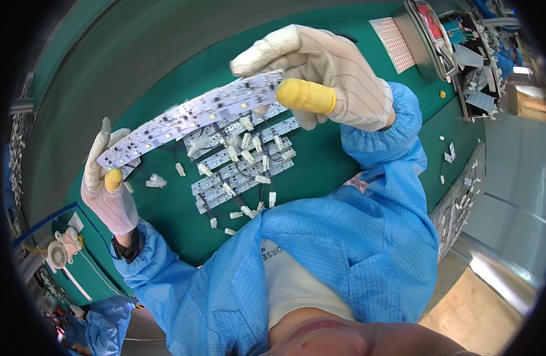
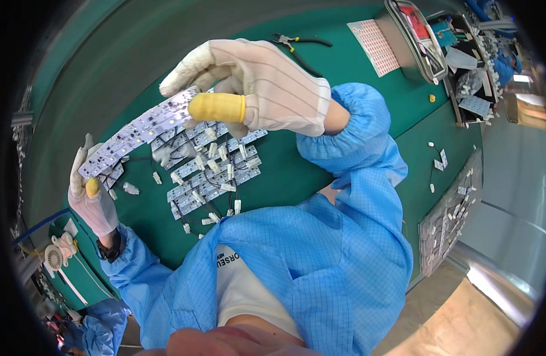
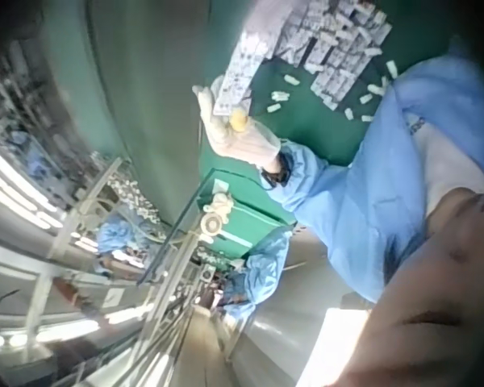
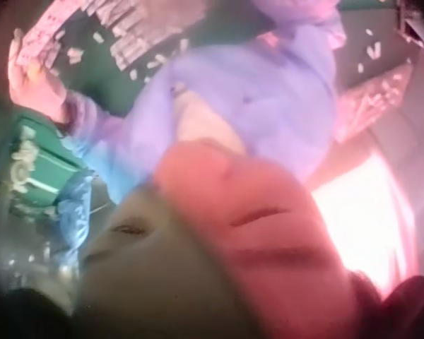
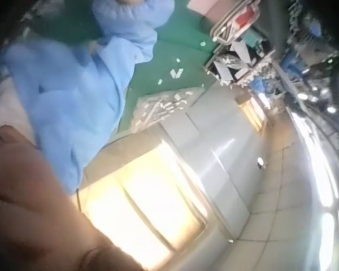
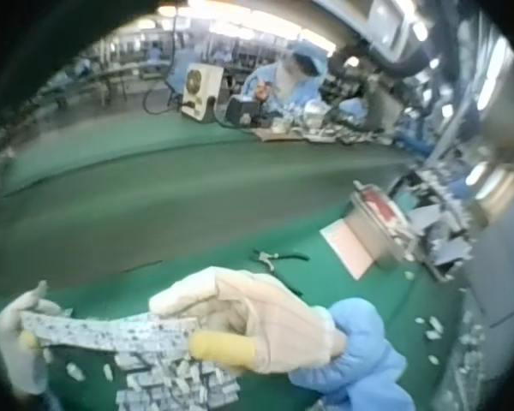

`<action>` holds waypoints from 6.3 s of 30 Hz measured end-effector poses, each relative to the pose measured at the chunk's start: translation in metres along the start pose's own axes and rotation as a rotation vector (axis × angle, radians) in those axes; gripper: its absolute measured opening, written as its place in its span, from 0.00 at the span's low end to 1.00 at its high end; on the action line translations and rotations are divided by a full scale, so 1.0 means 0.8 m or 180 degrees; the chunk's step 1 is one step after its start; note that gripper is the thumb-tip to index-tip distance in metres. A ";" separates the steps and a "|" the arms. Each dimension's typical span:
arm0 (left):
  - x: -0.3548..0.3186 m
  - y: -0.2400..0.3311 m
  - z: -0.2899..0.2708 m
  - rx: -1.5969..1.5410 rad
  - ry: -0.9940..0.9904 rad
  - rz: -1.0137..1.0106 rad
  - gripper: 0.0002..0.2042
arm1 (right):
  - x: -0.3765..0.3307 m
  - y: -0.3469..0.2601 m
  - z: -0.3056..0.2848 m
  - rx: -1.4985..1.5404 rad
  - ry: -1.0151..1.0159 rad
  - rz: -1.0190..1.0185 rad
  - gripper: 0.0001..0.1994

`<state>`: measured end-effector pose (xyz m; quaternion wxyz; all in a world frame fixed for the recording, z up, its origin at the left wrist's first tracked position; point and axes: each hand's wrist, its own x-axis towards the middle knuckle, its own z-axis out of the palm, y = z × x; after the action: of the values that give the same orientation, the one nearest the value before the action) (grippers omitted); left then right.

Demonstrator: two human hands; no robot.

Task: Inspecting and trimming LED circuit board strips on a production line using nippers.

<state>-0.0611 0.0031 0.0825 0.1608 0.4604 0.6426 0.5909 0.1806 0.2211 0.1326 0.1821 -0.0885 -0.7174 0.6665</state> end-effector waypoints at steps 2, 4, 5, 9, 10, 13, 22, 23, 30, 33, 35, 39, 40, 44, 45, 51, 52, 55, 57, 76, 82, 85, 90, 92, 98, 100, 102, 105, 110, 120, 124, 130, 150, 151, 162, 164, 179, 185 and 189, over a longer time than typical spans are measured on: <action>0.003 0.006 0.002 0.0365 -0.0064 -0.0447 0.32 | -0.005 0.004 -0.004 0.0118 -0.0001 0.0090 0.26; 0.004 0.007 0.003 0.0476 -0.0135 -0.0450 0.32 | -0.004 0.007 -0.003 0.0225 -0.0065 -0.0071 0.14; 0.005 0.007 0.004 0.0596 -0.0196 -0.0461 0.33 | -0.005 0.006 -0.004 0.0217 -0.0052 -0.0072 0.14; 0.004 0.003 0.001 0.0310 -0.0191 -0.0398 0.25 | -0.005 0.002 -0.002 0.0197 -0.0055 -0.0046 0.14; 0.003 0.001 0.000 0.0293 -0.0197 -0.0365 0.25 | -0.004 0.002 -0.002 0.0182 -0.0001 -0.0008 0.14; 0.002 0.003 0.005 -0.0132 0.0090 -0.0336 0.24 | -0.001 0.016 -0.013 0.0305 -0.0219 -0.0483 0.29; -0.011 0.012 0.000 -0.0116 0.0079 0.0132 0.25 | 0.013 0.024 0.000 -0.0144 0.0319 -0.0176 0.40; -0.013 0.016 0.000 -0.0182 0.0012 0.0105 0.26 | 0.013 0.023 -0.004 -0.0081 0.0147 -0.0025 0.30; 0.004 0.020 -0.004 0.0232 -0.0380 0.1378 0.26 | 0.013 0.024 -0.009 -0.0527 0.0263 0.0314 0.30; -0.002 0.026 -0.002 0.0181 -0.0246 0.0946 0.24 | 0.015 0.029 -0.007 -0.0345 0.0248 0.0280 0.35; 0.004 0.025 -0.005 0.0209 -0.0163 0.0247 0.22 | 0.013 0.016 -0.001 -0.0185 0.0234 0.0350 0.30; 0.007 0.009 -0.007 -0.0101 -0.0001 -0.0482 0.23 | -0.001 0.006 0.024 -0.0060 0.0334 0.0104 0.25; 0.007 0.010 -0.007 -0.0143 0.0000 -0.0506 0.24 | -0.001 0.005 0.022 -0.0076 0.0349 0.0113 0.25; 0.005 0.021 -0.004 -0.0500 -0.0105 -0.0314 0.28 | 0.009 0.012 0.001 -0.0317 0.0373 0.0113 0.22; 0.000 0.023 -0.002 -0.0504 -0.0166 -0.0005 0.29 | 0.014 0.021 -0.005 -0.0296 0.0260 0.0167 0.25; -0.003 0.027 -0.008 -0.0029 -0.0318 0.0451 0.28 | 0.015 0.027 -0.007 -0.0232 0.0191 0.0140 0.28; -0.004 0.030 -0.005 -0.0144 -0.0179 0.0230 0.27 | 0.014 0.025 -0.008 -0.0320 0.0176 0.0038 0.27; -0.002 0.023 -0.007 -0.0249 -0.0057 -0.0100 0.23 | 0.010 0.023 -0.006 0.0075 0.0036 -0.0051 0.24; 0.003 0.024 -0.002 -0.0417 0.0056 -0.0581 0.19 | 0.007 0.016 -0.001 0.0162 0.0068 0.0116 0.24; -0.001 -0.009 -0.007 -0.0423 -0.0543 0.0252 0.18 | 0.018 0.042 -0.006 -0.0436 0.0423 0.0349 0.28; -0.001 0.004 -0.003 0.0258 -0.0316 0.0087 0.13 | 0.021 0.032 -0.004 -0.0451 0.0660 0.0870 0.21; 0.003 0.021 -0.007 0.1247 -0.0340 0.0186 0.13 | 0.023 0.033 -0.003 -0.0279 0.0638 0.0875 0.21; 0.005 0.028 0.008 0.0923 -0.0187 -0.0579 0.12 | 0.018 0.024 -0.007 0.0130 0.0532 0.1019 0.14; -0.002 0.023 0.012 0.0747 0.0071 -0.0747 0.10 | 0.014 0.058 -0.016 0.0190 0.0458 0.0389 0.09; -0.008 -0.004 -0.011 0.0729 -0.0167 -0.0550 0.13 | 0.025 0.073 -0.019 -0.0720 0.0240 0.0125 0.09; -0.006 -0.003 -0.005 0.0219 -0.0167 -0.0611 0.13 | 0.015 0.018 -0.009 -0.0356 0.0211 0.0881 0.15; -0.002 0.001 0.003 0.0242 -0.0234 -0.0576 0.15 | 0.018 0.036 -0.012 -0.0629 0.0280 0.0541 0.15; -0.005 -0.007 0.001 0.0205 -0.0088 -0.0520 0.15 | 0.019 0.038 -0.013 -0.0752 0.0329 0.0688 0.13; -0.014 0.003 -0.005 0.1278 -0.0079 -0.0020 0.09 | 0.018 0.046 -0.012 0.0823 0.0010 0.0726 0.07; -0.007 0.048 0.002 0.0691 -0.0546 -0.0124 0.11 | 0.022 0.038 -0.015 -0.0209 0.0503 0.0963 0.18; -0.008 0.026 -0.003 0.0574 -0.0547 0.0610 0.10 | 0.023 0.036 -0.015 -0.0648 0.0248 0.0286 0.31; 0.007 0.002 -0.007 0.0903 -0.0247 -0.0075 0.14 | 0.019 0.017 -0.003 -0.0563 0.0154 0.0687 0.24; 0.000 0.007 0.000 -0.0104 -0.0310 -0.0775 0.32 | 0.015 0.034 -0.013 -0.0334 0.0146 0.0243 0.38; -0.003 0.012 0.000 -0.0104 -0.0246 -0.0718 0.33 | 0.016 0.033 -0.009 -0.0264 0.0239 0.0579 0.36; -0.015 0.017 -0.016 0.0878 -0.0568 0.0054 0.20 | 0.020 0.053 -0.010 -0.0246 0.0406 0.0445 0.28; -0.007 0.031 0.003 -0.0026 -0.0169 -0.0417 0.21 | 0.025 0.043 0.000 0.0074 0.0347 0.0683 0.33; -0.017 -0.106 -0.190 0.1927 0.0200 -0.1530 0.11 | 0.044 0.101 -0.011 -0.3525 -0.0102 0.0131 0.22; 0.018 -0.018 -0.098 0.1821 0.0424 -0.0068 0.14 | 0.048 0.107 -0.030 -0.2917 -0.0634 0.0545 0.19; 0.017 0.011 -0.023 0.0950 -0.0037 0.0422 0.25 | 0.029 0.053 -0.006 0.0578 -0.0018 0.0153 0.15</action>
<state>-0.0785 0.0011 0.1001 0.0551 0.5241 0.6905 0.4955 0.1559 0.2381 0.0943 0.1713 -0.0869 -0.6522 0.7333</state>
